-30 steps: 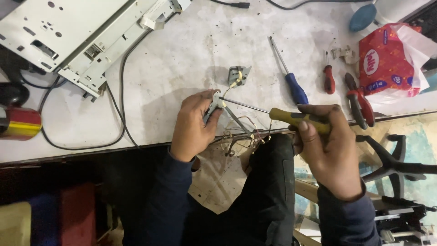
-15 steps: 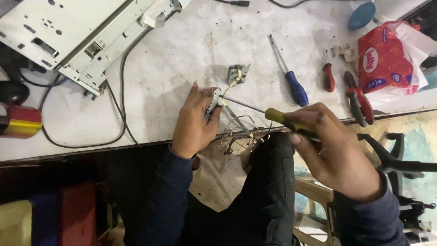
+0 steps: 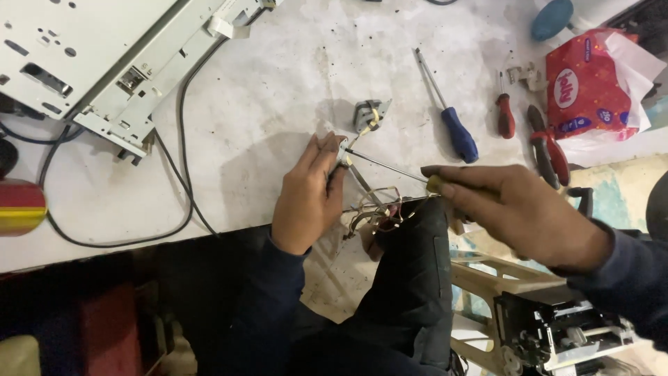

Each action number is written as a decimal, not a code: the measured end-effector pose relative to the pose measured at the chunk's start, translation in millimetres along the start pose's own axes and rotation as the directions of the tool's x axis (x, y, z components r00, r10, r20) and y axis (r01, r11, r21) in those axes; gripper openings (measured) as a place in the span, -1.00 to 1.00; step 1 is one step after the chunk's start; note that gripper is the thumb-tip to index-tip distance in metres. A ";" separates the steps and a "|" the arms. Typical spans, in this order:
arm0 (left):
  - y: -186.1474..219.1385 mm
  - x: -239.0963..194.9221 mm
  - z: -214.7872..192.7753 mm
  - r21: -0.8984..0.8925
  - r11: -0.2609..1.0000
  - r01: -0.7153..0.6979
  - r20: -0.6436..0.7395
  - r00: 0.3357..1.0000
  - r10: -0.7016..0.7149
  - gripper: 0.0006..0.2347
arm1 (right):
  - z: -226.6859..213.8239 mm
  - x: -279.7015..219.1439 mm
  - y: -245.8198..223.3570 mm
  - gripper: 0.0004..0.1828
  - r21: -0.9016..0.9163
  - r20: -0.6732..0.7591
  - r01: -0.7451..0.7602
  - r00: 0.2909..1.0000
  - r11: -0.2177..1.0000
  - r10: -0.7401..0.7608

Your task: The person cleans a workbench with a spray bottle and cloth, then picks up small components and wires. They use a screwdriver to adjust screws on a small motor or switch assembly, manipulating the wires and component while seated at the bench.

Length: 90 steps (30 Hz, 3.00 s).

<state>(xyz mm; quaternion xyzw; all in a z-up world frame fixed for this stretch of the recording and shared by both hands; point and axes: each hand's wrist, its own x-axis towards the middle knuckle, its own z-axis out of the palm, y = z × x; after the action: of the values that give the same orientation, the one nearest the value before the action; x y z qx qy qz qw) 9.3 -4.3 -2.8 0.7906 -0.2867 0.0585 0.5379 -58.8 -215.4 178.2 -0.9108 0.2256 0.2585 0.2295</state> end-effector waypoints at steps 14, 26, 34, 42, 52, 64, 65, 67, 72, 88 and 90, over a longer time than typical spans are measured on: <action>5.0 3.5 -8.3 -0.007 0.997 -0.082 -0.034 0.996 0.082 -0.72 | 13.7 43.0 69.8 -0.35 -0.867 0.099 0.497 0.248 0.039 -0.964; 17.8 10.7 -5.9 0.021 1.000 0.004 -0.246 0.969 0.001 -0.74 | 74.1 13.9 31.8 -0.64 -0.021 -0.859 0.822 0.276 0.569 -0.431; 16.2 10.7 -1.7 0.054 0.998 0.043 -0.267 0.963 -0.027 -0.71 | 96.2 32.7 26.4 -0.71 0.171 -0.917 0.792 0.345 0.586 -0.199; 20.8 11.3 -2.2 0.100 0.995 0.022 -0.251 0.968 0.004 -0.70 | 95.4 27.0 21.3 -0.65 0.228 -0.926 0.870 0.333 0.436 -0.180; 18.3 12.1 -2.1 0.073 0.997 0.029 -0.263 0.965 -0.009 -0.69 | 100.8 48.8 32.8 -0.70 0.272 -0.930 0.895 0.338 0.354 -0.142; 18.5 11.7 -1.0 0.081 0.996 0.030 -0.247 0.969 -0.009 -0.67 | 105.0 55.7 35.8 -0.73 0.292 -0.926 0.880 0.359 0.375 -0.120; 19.8 12.1 -1.3 0.081 0.996 0.034 -0.247 0.969 -0.013 -0.67 | 101.5 51.3 31.8 -0.72 0.282 -0.930 0.867 0.353 0.412 -0.105; 11.9 10.5 0.9 0.081 0.996 0.040 -0.242 0.970 -0.019 -0.67 | 104.9 44.2 32.0 -0.74 0.318 -0.924 0.876 0.373 0.363 -0.090; 17.4 11.4 -0.3 0.095 0.994 0.052 -0.234 0.972 -0.029 -0.67 | 121.1 73.4 51.4 -0.71 0.357 -0.921 0.880 0.388 0.313 -0.043; 22.3 11.3 -0.4 0.081 0.995 0.058 -0.234 0.972 -0.037 -0.68 | 118.2 68.2 44.5 -0.72 0.350 -0.929 0.887 0.369 0.300 -0.008; 24.1 11.5 -0.8 0.076 0.995 0.058 -0.233 0.972 -0.038 -0.68 | 118.2 70.7 47.4 -0.72 0.333 -0.936 0.889 0.352 0.314 -0.005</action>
<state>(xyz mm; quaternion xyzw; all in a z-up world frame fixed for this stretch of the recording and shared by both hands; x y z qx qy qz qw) 6.6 -14.3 21.8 0.8066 -0.2003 0.1490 0.5359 -73.3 -210.4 33.3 -0.6921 0.0753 -0.4318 0.5735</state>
